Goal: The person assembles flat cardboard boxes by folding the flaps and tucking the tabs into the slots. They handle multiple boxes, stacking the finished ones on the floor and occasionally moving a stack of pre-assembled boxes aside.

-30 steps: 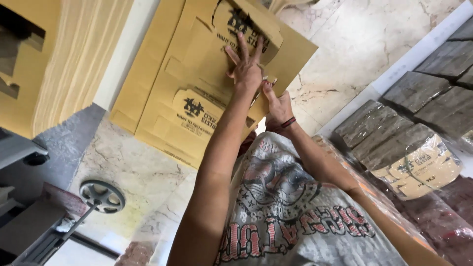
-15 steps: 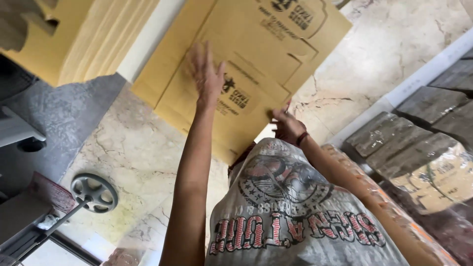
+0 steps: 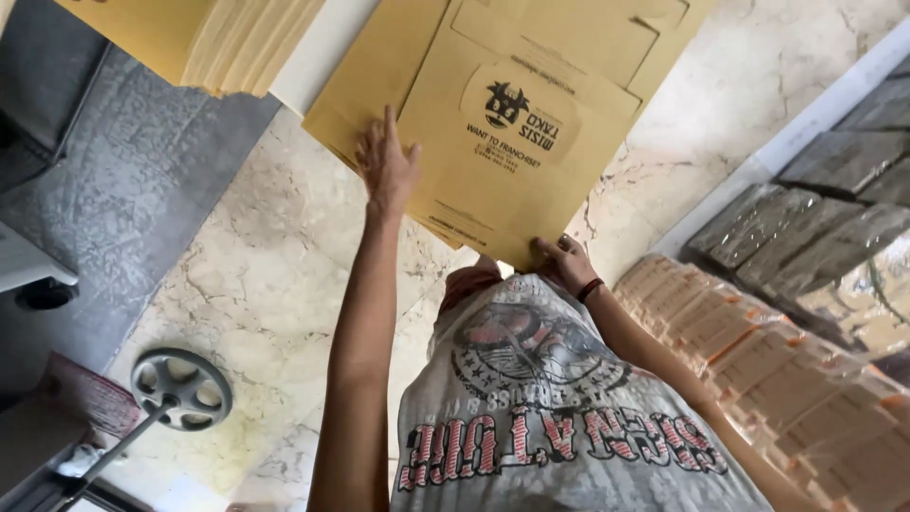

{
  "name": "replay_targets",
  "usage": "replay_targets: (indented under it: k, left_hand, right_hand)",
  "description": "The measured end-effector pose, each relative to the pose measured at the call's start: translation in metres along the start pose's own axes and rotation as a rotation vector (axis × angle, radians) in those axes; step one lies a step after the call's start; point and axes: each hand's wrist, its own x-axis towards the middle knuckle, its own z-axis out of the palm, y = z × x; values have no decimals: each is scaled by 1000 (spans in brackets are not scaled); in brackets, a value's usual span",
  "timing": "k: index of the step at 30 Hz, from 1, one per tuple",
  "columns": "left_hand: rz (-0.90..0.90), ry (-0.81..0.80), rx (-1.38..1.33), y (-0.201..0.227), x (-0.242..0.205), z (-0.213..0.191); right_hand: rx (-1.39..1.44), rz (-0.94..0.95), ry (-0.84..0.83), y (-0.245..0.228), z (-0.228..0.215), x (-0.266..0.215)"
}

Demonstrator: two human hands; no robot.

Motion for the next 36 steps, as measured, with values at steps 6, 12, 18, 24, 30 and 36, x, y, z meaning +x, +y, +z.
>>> replay_targets:
  k: [6, 12, 18, 24, 30, 36]
  left_hand:
    - [385, -149, 303, 74, -96, 43]
    - [329, -292, 514, 92, -104, 113]
    - [297, -310, 540, 75, -95, 137]
    - [342, -434, 361, 88, -76, 92]
    - [345, -210, 339, 148, -42, 86]
    - [46, -354, 192, 177, -30, 105]
  right_hand:
    - [-290, -43, 32, -44, 39, -73]
    - [-170, 118, 25, -60, 37, -73]
    - [1, 38, -59, -124, 42, -124]
    - [-2, 119, -164, -94, -10, -47]
    - [231, -67, -102, -83, -5, 29]
    - [-222, -242, -109, -113, 19, 5]
